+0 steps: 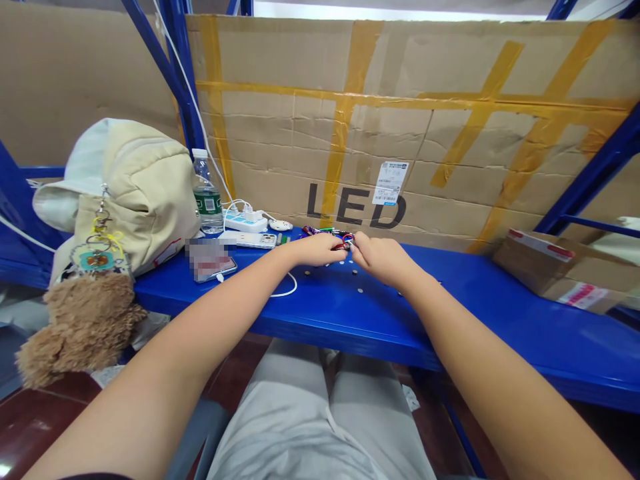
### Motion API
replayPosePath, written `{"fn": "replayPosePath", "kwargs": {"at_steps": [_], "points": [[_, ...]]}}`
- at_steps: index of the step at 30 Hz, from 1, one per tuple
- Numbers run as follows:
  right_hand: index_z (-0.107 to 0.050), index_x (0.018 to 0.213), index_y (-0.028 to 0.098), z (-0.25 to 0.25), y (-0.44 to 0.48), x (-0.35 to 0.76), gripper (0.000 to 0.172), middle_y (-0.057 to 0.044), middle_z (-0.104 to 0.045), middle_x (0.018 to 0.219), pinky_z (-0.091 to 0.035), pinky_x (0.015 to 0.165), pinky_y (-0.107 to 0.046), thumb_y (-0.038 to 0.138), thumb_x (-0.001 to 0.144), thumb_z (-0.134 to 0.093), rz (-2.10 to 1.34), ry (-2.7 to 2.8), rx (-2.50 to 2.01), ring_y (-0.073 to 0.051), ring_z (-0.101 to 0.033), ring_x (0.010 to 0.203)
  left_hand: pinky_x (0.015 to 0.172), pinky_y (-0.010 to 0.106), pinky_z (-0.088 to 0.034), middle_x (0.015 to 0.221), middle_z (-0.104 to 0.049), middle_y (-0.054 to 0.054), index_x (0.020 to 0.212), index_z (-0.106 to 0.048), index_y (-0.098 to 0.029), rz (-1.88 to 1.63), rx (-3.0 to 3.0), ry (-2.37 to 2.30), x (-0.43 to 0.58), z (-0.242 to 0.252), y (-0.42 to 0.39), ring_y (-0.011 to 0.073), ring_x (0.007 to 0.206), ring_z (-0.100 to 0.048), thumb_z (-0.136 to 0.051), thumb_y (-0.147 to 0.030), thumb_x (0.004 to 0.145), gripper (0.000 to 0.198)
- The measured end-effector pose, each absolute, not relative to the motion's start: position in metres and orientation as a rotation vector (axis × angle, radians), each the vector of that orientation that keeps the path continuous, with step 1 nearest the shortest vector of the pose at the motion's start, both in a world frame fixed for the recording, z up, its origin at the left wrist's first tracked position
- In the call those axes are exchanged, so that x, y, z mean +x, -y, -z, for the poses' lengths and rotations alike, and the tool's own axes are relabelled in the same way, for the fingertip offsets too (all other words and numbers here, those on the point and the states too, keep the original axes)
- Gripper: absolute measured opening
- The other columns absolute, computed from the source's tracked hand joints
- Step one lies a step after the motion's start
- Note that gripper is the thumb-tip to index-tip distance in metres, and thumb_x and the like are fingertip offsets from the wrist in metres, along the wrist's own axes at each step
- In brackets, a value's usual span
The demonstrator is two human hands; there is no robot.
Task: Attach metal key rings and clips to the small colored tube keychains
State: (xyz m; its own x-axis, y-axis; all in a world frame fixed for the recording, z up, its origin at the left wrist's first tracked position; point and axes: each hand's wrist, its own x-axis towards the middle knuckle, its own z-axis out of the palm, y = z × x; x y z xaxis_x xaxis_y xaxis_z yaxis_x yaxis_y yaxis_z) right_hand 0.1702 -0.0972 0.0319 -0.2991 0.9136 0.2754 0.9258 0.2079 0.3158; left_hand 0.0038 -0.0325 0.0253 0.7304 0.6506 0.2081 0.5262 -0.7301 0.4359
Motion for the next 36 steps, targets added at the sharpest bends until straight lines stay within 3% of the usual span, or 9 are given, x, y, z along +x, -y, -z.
{"fn": "replayPosePath", "kwargs": {"at_steps": [8, 27, 31, 36], "points": [[-0.05, 0.112, 0.013, -0.032, 0.096, 0.171, 0.037, -0.016, -0.072, 0.089, -0.036, 0.063, -0.03, 0.036, 0.099, -0.024, 0.847, 2.379, -1.857, -0.03, -0.069, 0.085, 0.053, 0.027, -0.03, 0.059, -0.046, -0.002, 0.063, -0.044, -0.018, -0.443, 2.4, -0.891, 0.002, -0.028, 0.033, 0.0125, 0.055, -0.042, -0.048, -0.034, 0.079, 0.023], [-0.052, 0.114, 0.012, -0.035, 0.092, 0.172, 0.037, -0.019, -0.072, 0.095, -0.043, 0.071, -0.034, 0.034, 0.098, -0.027, 0.741, 2.345, -1.897, -0.031, -0.069, 0.088, 0.046, 0.023, -0.041, 0.064, -0.044, -0.001, 0.073, -0.047, -0.019, -0.514, 2.117, -1.028, 0.019, -0.018, 0.028, 0.0128, 0.057, -0.046, -0.047, -0.042, 0.082, 0.024], [-0.052, 0.113, 0.012, -0.034, 0.09, 0.172, 0.036, -0.019, -0.07, 0.099, -0.043, 0.072, -0.034, 0.033, 0.098, -0.029, 0.619, 2.348, -1.901, -0.031, -0.068, 0.089, 0.042, 0.022, -0.037, 0.06, -0.04, -0.003, 0.07, -0.041, -0.02, -0.561, 1.971, -1.059, 0.021, -0.02, 0.033, 0.0111, 0.052, -0.042, -0.047, -0.038, 0.082, 0.022], [-0.057, 0.096, 0.016, -0.031, 0.084, 0.185, 0.028, -0.014, -0.069, 0.1, -0.042, 0.071, -0.029, 0.032, 0.095, -0.034, 0.161, 2.415, -1.645, -0.023, -0.062, 0.085, 0.048, 0.024, -0.046, 0.066, -0.048, -0.001, 0.073, -0.052, -0.019, -0.379, 2.12, -1.131, 0.009, -0.024, 0.029, 0.012, 0.056, -0.05, -0.06, -0.04, 0.076, 0.023]]}}
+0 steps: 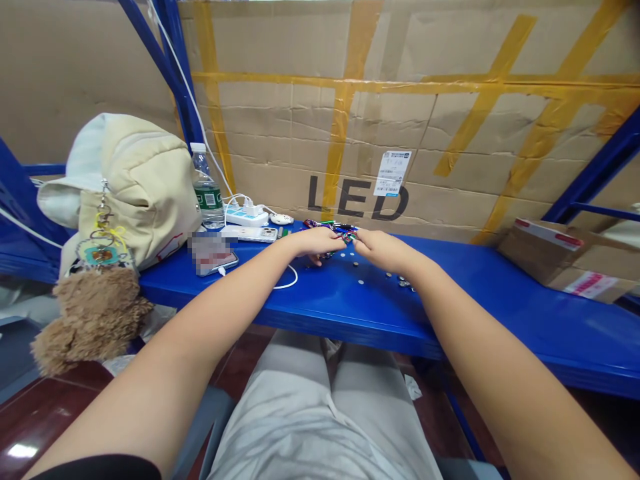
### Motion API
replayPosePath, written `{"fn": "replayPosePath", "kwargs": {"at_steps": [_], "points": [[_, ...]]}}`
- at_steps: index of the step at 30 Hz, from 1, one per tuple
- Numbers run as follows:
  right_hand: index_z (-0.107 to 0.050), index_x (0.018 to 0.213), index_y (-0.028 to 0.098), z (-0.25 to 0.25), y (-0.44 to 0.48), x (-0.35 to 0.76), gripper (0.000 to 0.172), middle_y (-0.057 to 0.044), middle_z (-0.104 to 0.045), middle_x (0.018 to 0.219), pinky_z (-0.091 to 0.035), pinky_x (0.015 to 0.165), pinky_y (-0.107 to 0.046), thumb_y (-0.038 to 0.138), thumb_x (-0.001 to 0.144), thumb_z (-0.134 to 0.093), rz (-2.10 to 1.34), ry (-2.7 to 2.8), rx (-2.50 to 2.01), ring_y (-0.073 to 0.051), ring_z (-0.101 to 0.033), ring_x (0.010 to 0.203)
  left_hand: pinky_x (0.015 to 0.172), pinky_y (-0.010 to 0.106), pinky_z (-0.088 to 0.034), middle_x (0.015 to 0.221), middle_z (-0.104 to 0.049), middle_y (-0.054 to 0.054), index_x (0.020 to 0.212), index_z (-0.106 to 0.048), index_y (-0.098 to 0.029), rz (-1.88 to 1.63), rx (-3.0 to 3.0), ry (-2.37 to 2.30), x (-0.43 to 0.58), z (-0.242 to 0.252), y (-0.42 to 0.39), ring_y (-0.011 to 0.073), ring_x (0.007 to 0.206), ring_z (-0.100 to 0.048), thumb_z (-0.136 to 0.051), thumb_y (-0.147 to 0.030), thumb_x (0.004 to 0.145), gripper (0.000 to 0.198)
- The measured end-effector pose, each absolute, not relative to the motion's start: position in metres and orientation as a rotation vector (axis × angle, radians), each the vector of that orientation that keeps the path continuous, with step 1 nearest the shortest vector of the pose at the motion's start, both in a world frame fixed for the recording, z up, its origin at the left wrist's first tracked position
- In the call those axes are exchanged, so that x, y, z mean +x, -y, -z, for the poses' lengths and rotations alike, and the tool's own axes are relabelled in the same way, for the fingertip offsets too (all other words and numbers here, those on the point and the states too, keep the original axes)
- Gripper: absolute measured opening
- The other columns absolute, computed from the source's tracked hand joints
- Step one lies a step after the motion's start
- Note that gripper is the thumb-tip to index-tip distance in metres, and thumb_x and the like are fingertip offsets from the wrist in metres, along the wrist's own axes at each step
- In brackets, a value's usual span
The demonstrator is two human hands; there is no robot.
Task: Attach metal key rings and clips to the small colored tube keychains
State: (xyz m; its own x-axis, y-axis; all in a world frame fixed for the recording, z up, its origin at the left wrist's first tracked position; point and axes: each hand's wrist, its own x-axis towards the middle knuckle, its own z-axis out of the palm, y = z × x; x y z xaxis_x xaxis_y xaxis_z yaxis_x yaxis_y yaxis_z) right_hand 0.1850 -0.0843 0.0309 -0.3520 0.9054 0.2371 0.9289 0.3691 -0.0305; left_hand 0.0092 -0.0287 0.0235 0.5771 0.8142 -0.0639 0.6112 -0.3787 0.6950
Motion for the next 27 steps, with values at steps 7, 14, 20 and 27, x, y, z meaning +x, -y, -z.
{"fn": "replayPosePath", "kwargs": {"at_steps": [7, 14, 20, 27], "points": [[-0.053, 0.082, 0.018, -0.043, 0.037, 0.209, 0.033, -0.008, -0.063, 0.077, -0.041, 0.065, -0.028, 0.038, 0.095, -0.029, -0.025, 1.923, -1.626, -0.019, -0.054, 0.07, 0.048, 0.023, -0.047, 0.067, -0.056, 0.002, 0.068, -0.054, -0.017, -0.41, 2.251, -1.127, -0.007, -0.025, 0.019, 0.0131, 0.056, -0.056, -0.056, -0.052, 0.08, 0.037], [-0.057, 0.083, 0.015, -0.033, -0.009, 0.192, 0.03, -0.009, -0.064, 0.067, -0.042, 0.051, -0.028, 0.03, 0.095, -0.034, -0.361, 1.855, -1.906, -0.016, -0.053, 0.05, 0.046, 0.02, -0.046, 0.075, -0.063, 0.004, 0.082, -0.058, -0.016, -0.666, 2.165, -1.195, -0.012, -0.027, 0.018, 0.0119, 0.055, -0.058, -0.052, -0.049, 0.086, 0.034], [-0.06, 0.097, 0.011, -0.041, -0.001, 0.215, 0.02, -0.015, -0.071, 0.096, -0.048, 0.055, -0.025, 0.024, 0.092, -0.045, -0.399, 1.838, -1.9, -0.014, -0.063, 0.063, 0.05, 0.021, -0.047, 0.078, -0.064, 0.005, 0.085, -0.058, -0.016, -0.716, 2.213, -1.132, -0.012, -0.021, 0.011, 0.012, 0.057, -0.058, -0.054, -0.051, 0.086, 0.036], [-0.072, 0.081, 0.017, -0.034, 0.029, 0.272, 0.014, -0.006, -0.073, 0.086, -0.048, 0.068, -0.028, 0.028, 0.075, -0.066, -0.071, 2.34, -2.139, -0.02, -0.066, 0.078, 0.055, 0.023, -0.042, 0.08, -0.063, 0.005, 0.084, -0.062, -0.016, -0.81, 2.41, -1.023, -0.004, -0.017, 0.014, 0.0126, 0.064, -0.056, -0.054, -0.047, 0.086, 0.032]]}}
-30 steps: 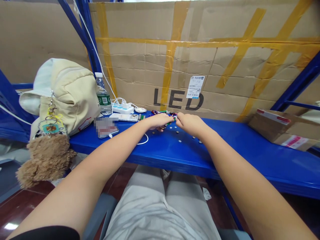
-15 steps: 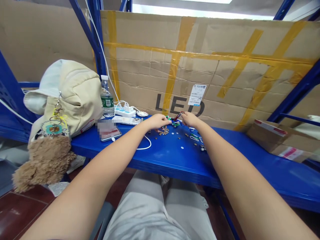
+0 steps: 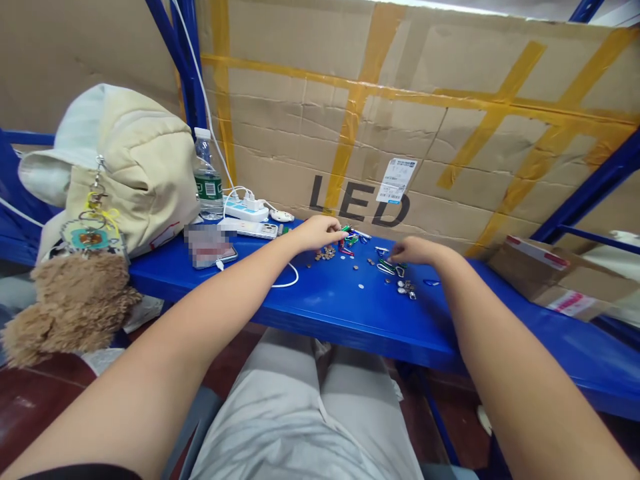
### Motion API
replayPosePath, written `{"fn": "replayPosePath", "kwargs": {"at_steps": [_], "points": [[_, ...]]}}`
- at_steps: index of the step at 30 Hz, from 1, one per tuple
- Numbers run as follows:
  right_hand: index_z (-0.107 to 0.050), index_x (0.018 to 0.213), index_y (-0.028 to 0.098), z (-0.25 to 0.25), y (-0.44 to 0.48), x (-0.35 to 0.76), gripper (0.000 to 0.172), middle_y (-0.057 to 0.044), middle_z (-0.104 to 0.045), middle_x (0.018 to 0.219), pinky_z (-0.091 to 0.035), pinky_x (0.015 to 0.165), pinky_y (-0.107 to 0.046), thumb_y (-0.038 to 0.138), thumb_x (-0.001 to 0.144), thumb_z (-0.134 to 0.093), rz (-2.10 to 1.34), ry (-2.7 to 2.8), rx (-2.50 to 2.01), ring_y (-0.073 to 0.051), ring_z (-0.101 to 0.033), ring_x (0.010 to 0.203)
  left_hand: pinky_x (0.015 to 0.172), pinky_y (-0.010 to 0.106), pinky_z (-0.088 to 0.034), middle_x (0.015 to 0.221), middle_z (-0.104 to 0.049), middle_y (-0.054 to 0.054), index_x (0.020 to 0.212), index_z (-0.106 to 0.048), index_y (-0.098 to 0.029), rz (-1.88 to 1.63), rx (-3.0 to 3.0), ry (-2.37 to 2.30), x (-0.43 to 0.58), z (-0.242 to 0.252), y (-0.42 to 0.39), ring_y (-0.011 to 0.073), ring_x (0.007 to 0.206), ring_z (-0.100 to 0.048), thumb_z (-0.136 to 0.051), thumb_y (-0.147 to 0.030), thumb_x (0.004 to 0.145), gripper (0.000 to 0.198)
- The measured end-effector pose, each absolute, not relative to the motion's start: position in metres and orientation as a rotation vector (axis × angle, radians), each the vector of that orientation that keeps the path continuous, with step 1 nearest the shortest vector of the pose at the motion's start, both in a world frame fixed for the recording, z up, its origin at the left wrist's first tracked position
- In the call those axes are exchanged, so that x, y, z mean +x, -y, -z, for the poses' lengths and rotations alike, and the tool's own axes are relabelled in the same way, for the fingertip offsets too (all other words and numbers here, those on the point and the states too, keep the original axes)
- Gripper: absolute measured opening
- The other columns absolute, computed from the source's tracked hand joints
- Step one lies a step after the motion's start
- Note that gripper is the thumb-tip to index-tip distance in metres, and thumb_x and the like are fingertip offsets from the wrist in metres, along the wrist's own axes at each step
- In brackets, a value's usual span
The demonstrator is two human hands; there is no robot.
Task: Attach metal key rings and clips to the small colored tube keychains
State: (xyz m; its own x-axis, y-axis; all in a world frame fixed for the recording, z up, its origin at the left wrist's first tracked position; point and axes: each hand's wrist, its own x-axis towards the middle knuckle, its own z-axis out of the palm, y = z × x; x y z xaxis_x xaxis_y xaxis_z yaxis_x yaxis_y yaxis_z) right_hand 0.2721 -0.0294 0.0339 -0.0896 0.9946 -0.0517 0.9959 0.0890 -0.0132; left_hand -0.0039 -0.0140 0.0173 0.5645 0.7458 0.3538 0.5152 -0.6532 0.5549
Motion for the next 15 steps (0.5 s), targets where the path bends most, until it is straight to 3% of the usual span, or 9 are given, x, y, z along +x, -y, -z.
{"fn": "replayPosePath", "kwargs": {"at_steps": [9, 15], "points": [[-0.07, 0.076, 0.017, -0.021, 0.033, 0.276, 0.02, -0.007, -0.071, 0.082, -0.046, 0.065, -0.03, 0.036, 0.079, -0.062, 0.167, -2.212, 2.158, -0.021, -0.064, 0.074, 0.058, 0.024, -0.039, 0.076, -0.062, 0.004, 0.084, -0.061, -0.016, -0.75, 2.5, -1.011, 0.001, -0.016, 0.017, 0.0111, 0.061, -0.053, -0.053, -0.047, 0.086, 0.032], [-0.057, 0.082, 0.018, -0.027, 0.046, 0.262, 0.017, -0.009, -0.069, 0.091, -0.046, 0.069, -0.031, 0.035, 0.082, -0.06, -0.035, -2.64, 2.284, -0.022, -0.063, 0.083, 0.064, 0.024, -0.043, 0.087, -0.064, 0.005, 0.1, -0.048, -0.017, -0.784, 2.368, -0.966, 0.006, -0.016, 0.021, 0.0136, 0.073, -0.058, -0.047, -0.027, 0.088, 0.016]]}}
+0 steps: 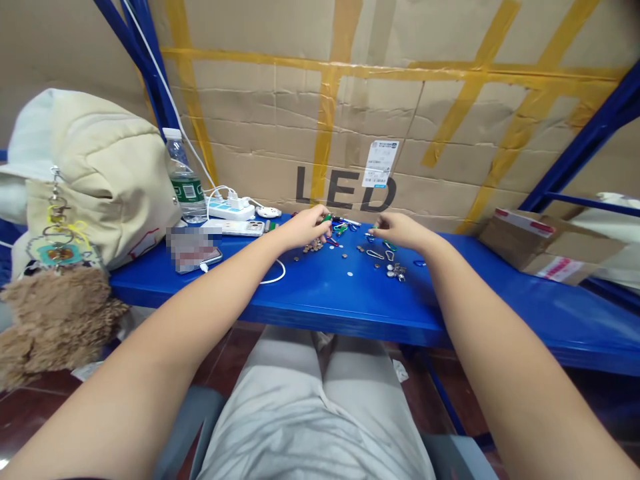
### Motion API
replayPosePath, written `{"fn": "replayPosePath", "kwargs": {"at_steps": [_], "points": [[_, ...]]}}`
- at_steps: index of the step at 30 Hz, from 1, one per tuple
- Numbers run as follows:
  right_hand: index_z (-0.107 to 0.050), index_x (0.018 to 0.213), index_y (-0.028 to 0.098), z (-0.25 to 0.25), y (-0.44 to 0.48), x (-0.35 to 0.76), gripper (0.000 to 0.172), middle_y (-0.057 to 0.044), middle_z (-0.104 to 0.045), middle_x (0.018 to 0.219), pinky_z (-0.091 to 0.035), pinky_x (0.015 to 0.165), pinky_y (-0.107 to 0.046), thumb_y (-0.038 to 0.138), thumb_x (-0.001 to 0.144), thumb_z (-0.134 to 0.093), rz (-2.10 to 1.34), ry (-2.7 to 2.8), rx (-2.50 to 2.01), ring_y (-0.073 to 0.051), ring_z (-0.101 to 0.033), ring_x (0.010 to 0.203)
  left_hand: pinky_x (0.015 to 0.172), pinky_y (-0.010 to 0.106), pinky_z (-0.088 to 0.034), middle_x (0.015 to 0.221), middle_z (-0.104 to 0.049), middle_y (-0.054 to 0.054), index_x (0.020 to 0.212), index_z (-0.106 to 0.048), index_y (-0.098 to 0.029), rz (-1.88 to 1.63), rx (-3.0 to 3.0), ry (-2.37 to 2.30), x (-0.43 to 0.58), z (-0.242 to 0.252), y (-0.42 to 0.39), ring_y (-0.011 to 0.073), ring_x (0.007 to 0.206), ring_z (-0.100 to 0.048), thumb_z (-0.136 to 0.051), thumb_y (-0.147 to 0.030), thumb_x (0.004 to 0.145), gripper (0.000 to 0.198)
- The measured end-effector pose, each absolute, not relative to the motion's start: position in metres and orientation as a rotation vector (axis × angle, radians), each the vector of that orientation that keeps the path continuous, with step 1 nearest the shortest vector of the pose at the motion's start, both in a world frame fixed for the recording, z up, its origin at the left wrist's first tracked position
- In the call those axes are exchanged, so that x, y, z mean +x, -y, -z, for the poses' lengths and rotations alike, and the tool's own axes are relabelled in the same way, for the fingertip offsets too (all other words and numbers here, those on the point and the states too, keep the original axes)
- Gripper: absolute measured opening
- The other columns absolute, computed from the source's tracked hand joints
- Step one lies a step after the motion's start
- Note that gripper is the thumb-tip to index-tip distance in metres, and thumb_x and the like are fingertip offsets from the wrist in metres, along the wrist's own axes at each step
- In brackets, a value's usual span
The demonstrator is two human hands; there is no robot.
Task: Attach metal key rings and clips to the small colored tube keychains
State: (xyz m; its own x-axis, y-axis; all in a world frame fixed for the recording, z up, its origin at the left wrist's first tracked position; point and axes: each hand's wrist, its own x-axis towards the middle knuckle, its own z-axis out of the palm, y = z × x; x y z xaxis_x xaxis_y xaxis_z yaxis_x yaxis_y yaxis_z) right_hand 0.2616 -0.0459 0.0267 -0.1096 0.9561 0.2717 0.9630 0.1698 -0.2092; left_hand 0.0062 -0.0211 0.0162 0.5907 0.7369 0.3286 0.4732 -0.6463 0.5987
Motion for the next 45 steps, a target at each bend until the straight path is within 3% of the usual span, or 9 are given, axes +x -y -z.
{"fn": "replayPosePath", "kwargs": {"at_steps": [5, 9, 15, 20, 23, 25, 30, 36, 45], "points": [[-0.045, 0.088, 0.022, -0.026, 0.057, 0.226, 0.014, -0.008, -0.071, 0.092, -0.051, 0.073, -0.032, 0.034, 0.09, -0.052, -0.445, 1.958, -1.394, -0.019, -0.065, 0.085, 0.081, 0.028, -0.043, 0.108, -0.061, 0.01, 0.106, -0.048, -0.017, -0.885, 2.509, -1.006, 0.012, -0.015, 0.026, 0.0189, 0.095, -0.057, -0.045, -0.023, 0.086, 0.022], [-0.041, 0.086, 0.022, -0.022, 0.066, 0.21, 0.018, -0.003, -0.069, 0.081, -0.052, 0.068, -0.029, 0.036, 0.091, -0.052, -0.828, 2.016, -1.289, -0.013, -0.064, 0.07, 0.09, 0.026, -0.041, 0.12, -0.059, 0.009, 0.12, -0.046, -0.02, -0.889, 2.601, -0.862, 0.014, -0.015, 0.033, 0.018, 0.106, -0.056, -0.049, -0.026, 0.088, 0.033], [-0.047, 0.088, 0.019, -0.018, 0.071, 0.204, 0.026, 0.004, -0.055, 0.064, -0.048, 0.059, -0.023, 0.041, 0.085, -0.06, -1.079, 2.074, -1.149, -0.008, -0.052, 0.056, 0.087, 0.027, -0.04, 0.1, -0.067, 0.006, 0.098, -0.062, -0.017, -0.959, 2.715, -0.694, 0.014, -0.017, 0.031, 0.016, 0.094, -0.059, -0.054, -0.029, 0.087, 0.018], [-0.045, 0.091, 0.02, -0.02, 0.073, 0.2, 0.017, 0.001, -0.065, 0.07, -0.047, 0.058, -0.024, 0.032, 0.087, -0.057, -0.758, 2.156, -1.346, -0.011, -0.058, 0.057, 0.071, 0.025, -0.038, 0.076, -0.062, 0.002, 0.076, -0.059, -0.016, -0.881, 2.577, -0.922, 0.015, -0.017, 0.031, 0.0142, 0.075, -0.054, -0.051, -0.039, 0.088, 0.027], [-0.045, 0.087, 0.021, -0.02, 0.076, 0.197, 0.007, 0.0, -0.067, 0.068, -0.044, 0.058, -0.026, 0.026, 0.089, -0.05, -0.385, 2.21, -1.488, -0.013, -0.058, 0.055, 0.067, 0.025, -0.035, 0.073, -0.058, 0.001, 0.073, -0.056, -0.016, -0.871, 2.534, -1.009, 0.016, -0.018, 0.032, 0.0137, 0.071, -0.051, -0.048, -0.042, 0.089, 0.032], [-0.046, 0.089, 0.021, -0.019, 0.076, 0.196, 0.005, -0.001, -0.068, 0.07, -0.044, 0.057, -0.026, 0.026, 0.091, -0.046, -0.317, 2.226, -1.494, -0.014, -0.058, 0.055, 0.066, 0.025, -0.035, 0.073, -0.058, 0.001, 0.074, -0.056, -0.016, -0.806, 2.519, -0.988, 0.016, -0.018, 0.033, 0.0137, 0.07, -0.05, -0.049, -0.044, 0.088, 0.033], [-0.046, 0.101, 0.02, -0.015, 0.072, 0.195, 0.018, -0.003, -0.07, 0.08, -0.043, 0.057, -0.025, 0.03, 0.089, -0.053, -0.327, 2.274, -1.539, -0.015, -0.06, 0.058, 0.065, 0.025, -0.033, 0.069, -0.055, 0.001, 0.066, -0.052, -0.016, -0.707, 2.595, -0.872, 0.017, -0.016, 0.032, 0.0134, 0.068, -0.048, -0.047, -0.036, 0.088, 0.03], [-0.054, 0.101, 0.017, -0.017, 0.074, 0.197, 0.023, -0.013, -0.068, 0.1, -0.04, 0.066, -0.028, 0.035, 0.097, -0.04, 0.177, 2.482, -1.593, -0.021, -0.062, 0.078, 0.06, 0.026, -0.029, 0.063, -0.05, 0.0, 0.063, -0.045, -0.017, -0.769, 2.574, -0.983, 0.014, -0.019, 0.033, 0.0125, 0.062, -0.044, -0.045, -0.036, 0.089, 0.032], [-0.062, 0.088, 0.017, -0.018, 0.079, 0.192, 0.032, -0.01, -0.07, 0.095, -0.038, 0.066, -0.027, 0.032, 0.096, -0.034, 0.191, 2.532, -1.568, -0.019, -0.059, 0.076, 0.06, 0.027, -0.031, 0.062, -0.05, 0.002, 0.06, -0.043, -0.018, -0.672, 2.566, -0.9, 0.012, -0.014, 0.026, 0.0136, 0.062, -0.045, -0.042, -0.043, 0.089, 0.038]]}}
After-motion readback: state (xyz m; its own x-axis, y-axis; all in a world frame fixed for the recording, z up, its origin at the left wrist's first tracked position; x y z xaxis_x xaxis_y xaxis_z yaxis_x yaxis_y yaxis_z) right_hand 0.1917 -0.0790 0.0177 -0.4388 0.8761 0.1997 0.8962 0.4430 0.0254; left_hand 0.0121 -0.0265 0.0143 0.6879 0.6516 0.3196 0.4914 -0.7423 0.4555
